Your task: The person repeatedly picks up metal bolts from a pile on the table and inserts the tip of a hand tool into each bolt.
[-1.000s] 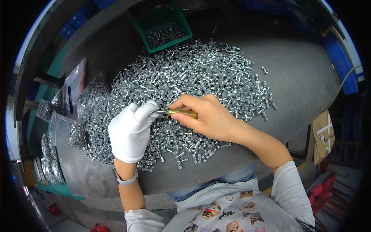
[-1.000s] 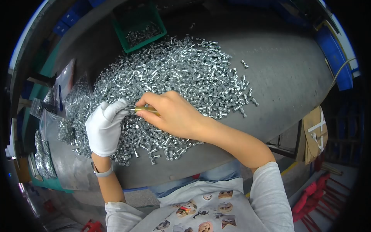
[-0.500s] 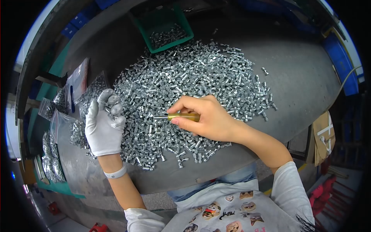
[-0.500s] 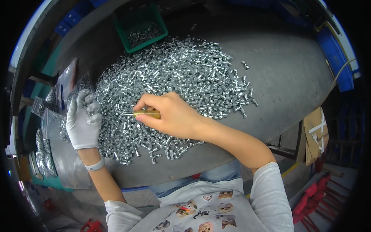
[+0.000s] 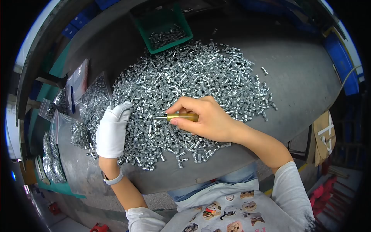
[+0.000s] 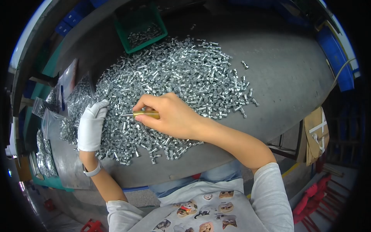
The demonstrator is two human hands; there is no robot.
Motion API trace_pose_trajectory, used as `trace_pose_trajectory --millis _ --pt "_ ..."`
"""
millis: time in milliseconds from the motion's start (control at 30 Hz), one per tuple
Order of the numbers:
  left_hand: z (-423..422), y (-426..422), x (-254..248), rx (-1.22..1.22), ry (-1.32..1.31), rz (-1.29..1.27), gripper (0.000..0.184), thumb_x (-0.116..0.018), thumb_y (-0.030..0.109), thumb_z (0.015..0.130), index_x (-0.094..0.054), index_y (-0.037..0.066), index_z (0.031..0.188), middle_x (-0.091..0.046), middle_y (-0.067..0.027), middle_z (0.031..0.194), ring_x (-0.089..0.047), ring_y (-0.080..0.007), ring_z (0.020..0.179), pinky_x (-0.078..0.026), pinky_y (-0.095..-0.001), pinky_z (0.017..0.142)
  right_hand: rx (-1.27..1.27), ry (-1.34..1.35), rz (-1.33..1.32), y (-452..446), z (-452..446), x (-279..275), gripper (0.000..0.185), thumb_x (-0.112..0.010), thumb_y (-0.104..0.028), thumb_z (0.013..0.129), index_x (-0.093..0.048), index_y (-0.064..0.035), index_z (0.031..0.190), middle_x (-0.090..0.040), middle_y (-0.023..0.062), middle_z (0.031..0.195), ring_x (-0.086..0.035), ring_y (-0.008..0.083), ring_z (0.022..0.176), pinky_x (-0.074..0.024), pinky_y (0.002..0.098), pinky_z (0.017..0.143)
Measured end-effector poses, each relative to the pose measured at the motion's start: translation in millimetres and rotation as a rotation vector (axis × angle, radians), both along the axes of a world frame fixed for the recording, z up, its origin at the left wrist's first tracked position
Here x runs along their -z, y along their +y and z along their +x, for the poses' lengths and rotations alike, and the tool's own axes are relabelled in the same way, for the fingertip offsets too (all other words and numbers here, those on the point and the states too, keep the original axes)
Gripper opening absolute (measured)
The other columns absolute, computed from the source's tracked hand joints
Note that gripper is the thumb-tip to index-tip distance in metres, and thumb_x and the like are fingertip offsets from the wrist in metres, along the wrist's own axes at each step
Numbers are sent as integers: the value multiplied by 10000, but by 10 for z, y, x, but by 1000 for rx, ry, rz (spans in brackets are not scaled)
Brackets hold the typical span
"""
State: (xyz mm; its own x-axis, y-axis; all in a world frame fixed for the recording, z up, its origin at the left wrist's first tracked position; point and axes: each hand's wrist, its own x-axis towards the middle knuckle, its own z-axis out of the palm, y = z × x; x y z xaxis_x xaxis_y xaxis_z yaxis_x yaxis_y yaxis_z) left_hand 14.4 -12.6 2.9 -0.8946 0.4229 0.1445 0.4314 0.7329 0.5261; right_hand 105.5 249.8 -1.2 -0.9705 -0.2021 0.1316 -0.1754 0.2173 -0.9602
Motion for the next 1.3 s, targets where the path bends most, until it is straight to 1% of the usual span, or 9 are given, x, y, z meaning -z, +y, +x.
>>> trace_pose_trajectory --millis 67,267,400,433,467,533,667,767,1300 --pt "100 142 -104 -53 122 -193 244 -669 122 895 -685 124 1139 -640 -127 968 -664 -274 855 -520 -349 775 -21 30 4 -3 -4 55 206 -680 -138 937 -644 -37 1112 -703 49 787 -617 81 558 -480 241 505" --pt "72 207 -70 -29 228 -341 186 -636 159 914 -673 146 1095 -634 -130 981 -664 -315 875 -529 -376 750 -21 21 -6 -26 3 71 202 -680 -141 940 -653 -36 1110 -711 57 807 -625 80 574 -483 242 508" --pt "30 206 2 -87 -16 209 145 -566 158 997 -635 38 1040 -642 -19 908 -618 -161 832 -498 -304 765 13 82 -55 -32 -1 90 200 -685 -137 936 -661 -39 1109 -713 43 815 -630 72 587 -485 225 507" --pt "16 267 6 -143 46 303 187 -522 200 1038 -628 47 1031 -559 36 804 -497 -71 665 -439 -238 604 27 90 -58 -33 2 81 202 -688 -132 933 -663 -37 1110 -713 38 817 -631 70 590 -486 219 507" --pt "105 289 -88 -239 -392 665 217 -483 248 1059 -608 75 1095 -462 45 714 -352 -28 534 -291 -193 465 39 98 -60 -34 6 70 203 -690 -127 931 -664 -36 1111 -713 33 819 -632 68 594 -487 213 508" --pt "225 359 -108 -145 -476 801 266 -447 306 1072 -578 88 1150 -398 56 677 -272 -3 497 -180 -179 424 96 110 -79 -49 23 32 209 -696 -109 922 -667 -24 1111 -713 30 819 -631 69 593 -492 211 515" --pt "337 507 -109 -122 -711 1036 372 -507 350 1048 -563 13 1194 -430 37 678 -321 -24 482 -223 -180 409 109 151 -92 -42 36 3 226 -707 -73 905 -671 -1 1116 -721 48 847 -658 77 640 -523 220 565" --pt "329 488 -62 7 -880 1179 402 -501 353 1049 -554 -20 1190 -422 33 680 -317 -28 483 -220 -187 407 125 291 -84 -87 25 82 201 -728 -146 891 -673 -44 1055 -722 90 815 -717 166 723 -547 280 644" --pt "473 671 -5 -112 -653 1055 371 -515 355 1037 -549 17 1186 -427 36 688 -327 -18 494 -229 -170 409 226 300 6 -136 39 105 203 -720 -116 893 -651 -21 1059 -730 125 894 -736 224 792 -573 303 681"
